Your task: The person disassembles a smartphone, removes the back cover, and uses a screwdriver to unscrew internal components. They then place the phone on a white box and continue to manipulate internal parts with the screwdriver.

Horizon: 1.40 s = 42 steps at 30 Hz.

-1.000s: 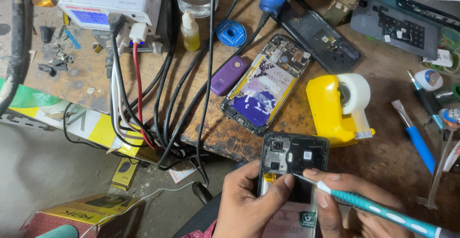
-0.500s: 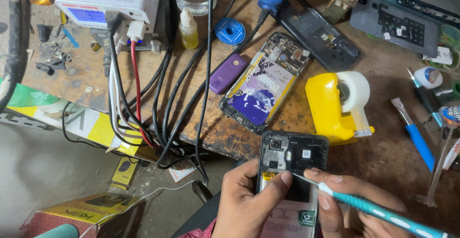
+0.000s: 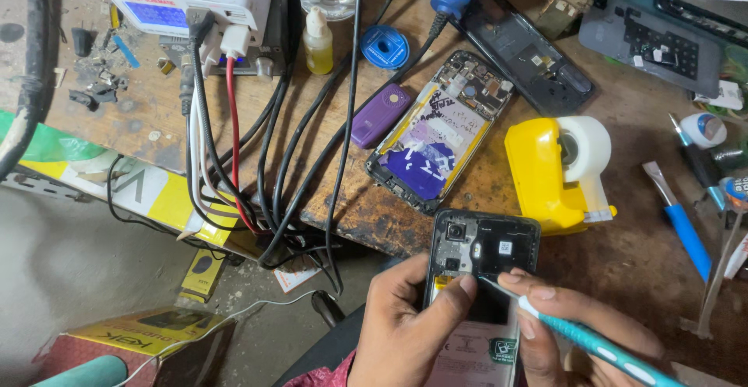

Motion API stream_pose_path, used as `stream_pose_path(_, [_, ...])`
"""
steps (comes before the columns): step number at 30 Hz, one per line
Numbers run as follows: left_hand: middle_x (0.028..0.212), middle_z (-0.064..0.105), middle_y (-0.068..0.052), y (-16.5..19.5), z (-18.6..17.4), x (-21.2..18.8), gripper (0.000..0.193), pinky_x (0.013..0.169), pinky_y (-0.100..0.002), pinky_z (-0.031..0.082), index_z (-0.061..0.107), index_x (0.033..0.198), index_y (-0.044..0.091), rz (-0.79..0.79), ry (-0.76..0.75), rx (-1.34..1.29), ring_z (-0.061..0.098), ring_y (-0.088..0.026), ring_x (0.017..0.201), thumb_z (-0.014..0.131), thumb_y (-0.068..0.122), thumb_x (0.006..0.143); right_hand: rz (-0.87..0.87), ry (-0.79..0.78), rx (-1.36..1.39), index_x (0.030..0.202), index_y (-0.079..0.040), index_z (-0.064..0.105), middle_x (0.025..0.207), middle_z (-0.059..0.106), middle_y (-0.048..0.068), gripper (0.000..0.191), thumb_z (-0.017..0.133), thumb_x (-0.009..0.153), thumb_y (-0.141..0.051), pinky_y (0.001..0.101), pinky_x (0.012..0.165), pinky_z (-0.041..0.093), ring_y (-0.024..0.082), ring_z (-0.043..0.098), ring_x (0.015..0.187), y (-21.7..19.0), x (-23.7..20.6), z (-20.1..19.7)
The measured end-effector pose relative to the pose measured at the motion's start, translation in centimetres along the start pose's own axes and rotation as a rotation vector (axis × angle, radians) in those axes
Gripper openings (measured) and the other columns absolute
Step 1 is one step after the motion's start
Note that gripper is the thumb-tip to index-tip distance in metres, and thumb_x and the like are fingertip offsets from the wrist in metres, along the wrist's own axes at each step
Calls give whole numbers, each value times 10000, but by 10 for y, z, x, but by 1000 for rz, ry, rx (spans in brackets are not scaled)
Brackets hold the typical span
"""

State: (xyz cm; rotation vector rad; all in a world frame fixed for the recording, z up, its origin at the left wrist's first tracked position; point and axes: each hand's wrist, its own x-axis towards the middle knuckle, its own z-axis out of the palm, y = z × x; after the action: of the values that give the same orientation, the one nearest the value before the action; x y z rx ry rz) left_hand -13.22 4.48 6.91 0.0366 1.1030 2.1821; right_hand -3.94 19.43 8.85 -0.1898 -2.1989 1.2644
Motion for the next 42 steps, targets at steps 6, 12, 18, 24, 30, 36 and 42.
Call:
stream_pose_path(6, [886, 737, -17, 0, 3, -1, 161, 735, -229, 517, 739, 1048, -36, 4, 11, -16, 633, -47, 804, 681, 68, 939, -93, -202, -239, 1150, 0, 623, 1124, 752, 210, 224, 646, 928, -26, 376, 1055, 595, 266, 752, 1132, -18, 13, -7])
stream_pose_path(12, [856, 719, 4, -2, 4, -1, 141, 687, -215, 489, 739, 1016, -34, 53, 30, 54, 598, -26, 775, 705, 78, 936, -169, -191, -286, 1152, 19, 593, 1148, 725, 175, 259, 665, 909, -33, 369, 1074, 568, 231, 723, 1151, -33, 15, 0])
stream_pose_path(18, [852, 714, 12, 0, 6, -1, 145, 682, -208, 483, 742, 1010, -29, 63, 38, 95, 587, -22, 774, 709, 93, 937, -117, -182, -296, 1190, 19, 607, 1162, 740, 175, 261, 647, 934, -13, 293, 970, 624, 168, 761, 1061, -31, 19, -4])
stream_pose_path(24, [882, 724, 4, 1, 7, -1, 157, 712, -209, 506, 733, 1031, -30, 68, 20, 68, 609, -27, 801, 700, 94, 940, -114, -182, -231, 1184, 19, 602, 1148, 736, 188, 269, 649, 923, -17, 279, 963, 630, 184, 764, 1048, -18, 16, -9])
stream_pose_path(30, [896, 725, -1, 1, 7, 0, 160, 722, -208, 511, 729, 1042, -37, 66, 8, 37, 617, -31, 810, 695, 81, 940, -82, -197, -236, 1175, 41, 600, 1156, 726, 222, 263, 644, 920, -4, 310, 966, 630, 240, 756, 1082, -15, 15, -14])
stream_pose_path(36, [887, 723, -1, 3, 8, -1, 162, 715, -209, 508, 732, 1043, -35, 69, 5, 44, 610, -33, 800, 696, 86, 943, -100, -110, -245, 1171, 48, 569, 1134, 725, 208, 248, 640, 944, -22, 324, 991, 631, 231, 752, 1093, -19, 10, -7])
stream_pose_path(42, [862, 718, 9, 5, 8, -1, 162, 689, -205, 491, 738, 1034, -28, 58, 11, 48, 597, -28, 777, 696, 95, 938, -72, -176, -216, 1182, 50, 589, 1157, 735, 222, 273, 642, 927, -33, 308, 948, 636, 227, 764, 1072, -8, 8, -16])
